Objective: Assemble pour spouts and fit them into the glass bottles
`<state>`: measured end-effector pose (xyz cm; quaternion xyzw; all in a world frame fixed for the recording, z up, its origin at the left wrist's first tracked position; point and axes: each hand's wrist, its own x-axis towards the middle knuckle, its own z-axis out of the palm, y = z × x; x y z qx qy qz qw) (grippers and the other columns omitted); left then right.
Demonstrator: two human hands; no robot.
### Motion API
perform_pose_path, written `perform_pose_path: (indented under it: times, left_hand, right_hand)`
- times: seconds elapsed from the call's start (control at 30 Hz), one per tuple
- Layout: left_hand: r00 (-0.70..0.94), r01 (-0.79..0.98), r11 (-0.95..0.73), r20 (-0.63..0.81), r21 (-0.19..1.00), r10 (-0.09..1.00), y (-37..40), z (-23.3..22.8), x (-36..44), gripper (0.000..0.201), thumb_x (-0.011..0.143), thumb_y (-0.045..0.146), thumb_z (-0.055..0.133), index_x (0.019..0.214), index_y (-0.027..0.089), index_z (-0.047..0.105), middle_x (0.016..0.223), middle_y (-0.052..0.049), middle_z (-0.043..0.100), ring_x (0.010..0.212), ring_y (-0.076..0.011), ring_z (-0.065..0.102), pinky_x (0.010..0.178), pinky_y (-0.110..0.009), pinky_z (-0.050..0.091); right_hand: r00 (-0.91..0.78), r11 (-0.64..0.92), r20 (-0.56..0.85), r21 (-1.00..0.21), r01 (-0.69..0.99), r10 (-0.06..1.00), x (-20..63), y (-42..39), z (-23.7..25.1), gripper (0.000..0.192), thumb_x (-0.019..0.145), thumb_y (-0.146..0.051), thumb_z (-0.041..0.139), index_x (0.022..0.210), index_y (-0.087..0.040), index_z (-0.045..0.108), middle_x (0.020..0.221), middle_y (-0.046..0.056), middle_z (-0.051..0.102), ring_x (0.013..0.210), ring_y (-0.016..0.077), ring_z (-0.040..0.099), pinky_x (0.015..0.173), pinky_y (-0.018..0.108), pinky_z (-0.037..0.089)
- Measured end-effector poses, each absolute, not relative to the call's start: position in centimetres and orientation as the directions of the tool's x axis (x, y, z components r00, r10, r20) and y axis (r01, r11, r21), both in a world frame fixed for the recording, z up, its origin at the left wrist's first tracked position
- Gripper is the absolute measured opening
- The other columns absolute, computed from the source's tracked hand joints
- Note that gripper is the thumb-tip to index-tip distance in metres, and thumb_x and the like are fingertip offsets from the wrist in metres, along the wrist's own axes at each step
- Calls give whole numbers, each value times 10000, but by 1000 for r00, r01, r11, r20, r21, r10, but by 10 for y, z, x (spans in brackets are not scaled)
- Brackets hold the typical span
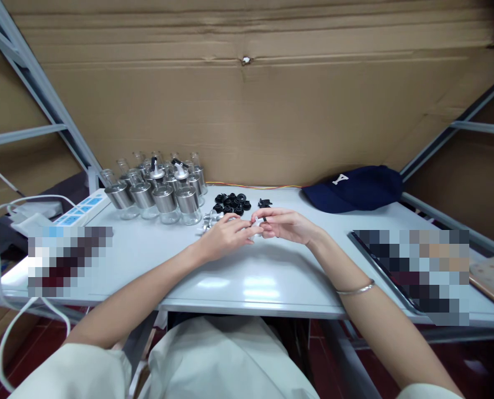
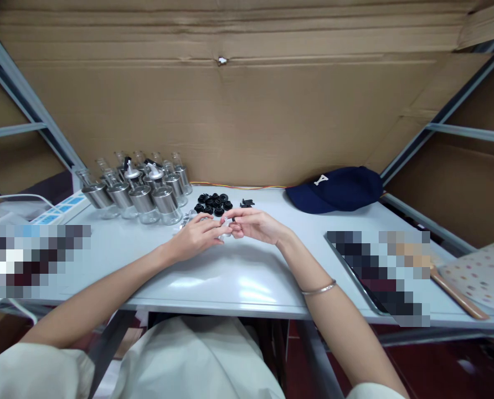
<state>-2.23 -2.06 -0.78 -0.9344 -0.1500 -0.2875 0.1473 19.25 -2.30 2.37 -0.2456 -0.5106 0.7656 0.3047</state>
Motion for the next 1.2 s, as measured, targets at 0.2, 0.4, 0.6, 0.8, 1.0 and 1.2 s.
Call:
perform_pose_path:
  times: [0.2, 0.4, 0.6, 0.8, 1.0, 1.2]
  left_hand:
    - [805, 378, -913, 543, -155, 241, -22, -6, -22, 310, 946, 292, 412, 1216, 200, 533, 1091, -75, 679, 1025, -141, 620, 966, -346, 409]
    - [798, 366, -914, 565, -176, 210, -23, -5, -22, 302, 953, 289, 392, 1198, 188, 538, 1071, -74, 685, 999, -138, 627, 948, -338, 414]
    - [783, 349, -917, 597, -193, 173, -21, -7, -23, 293, 951, 277, 397, 1189, 174, 536, 1054, -81, 685, 977, -143, 631, 929, -338, 417]
    - [744, 405, -910, 610, -89, 272, -20, -5, -24, 311, 949, 297, 396, 1200, 165, 525, 1073, -91, 673, 998, -150, 618, 936, -340, 413]
    - [766, 407, -910, 574, -86, 289, -21, -5, -23, 302, 943, 277, 409, 1197, 166, 528, 1089, -98, 664, 1002, -153, 611, 946, -344, 408]
    - [765, 397, -912, 584, -99, 270, -20, -6, -24, 298, 944, 286, 408, 1184, 151, 521, 1093, -93, 666, 989, -157, 615, 937, -345, 404]
  right_hand:
    - [-697, -276, -43, -934, -226, 716, 191, -24, 25, 233, 685, -218, 695, 895, -124, 664, 668, 7, 530, 600, 101, 447, 579, 241, 361]
    - [-697, -238, -30, -949, -204, 716, 192, -23, 23, 252, 676, -247, 713, 894, -134, 656, 751, 20, 566, 579, 90, 433, 587, 252, 359]
    - [-667, -169, -8, -969, -178, 745, 190, -24, 23, 264, 677, -292, 714, 884, -144, 647, 763, 18, 558, 576, 93, 421, 597, 270, 361]
    - [-493, 33, 86, -993, -117, 866, 183, -21, 17, 323, 758, -465, 651, 859, -164, 594, 606, -38, 465, 575, 111, 438, 616, 277, 362]
    - [-392, 297, 255, -953, 51, 884, 183, -19, 19, 427, 798, -574, 558, 645, -191, 450, 576, -51, 385, 552, 105, 401, 621, 275, 344]
    - [-426, 436, 309, -867, 242, 851, 182, -22, 21, 501, 817, -619, 484, 565, -191, 424, 554, -24, 431, 559, 113, 386, 596, 266, 312]
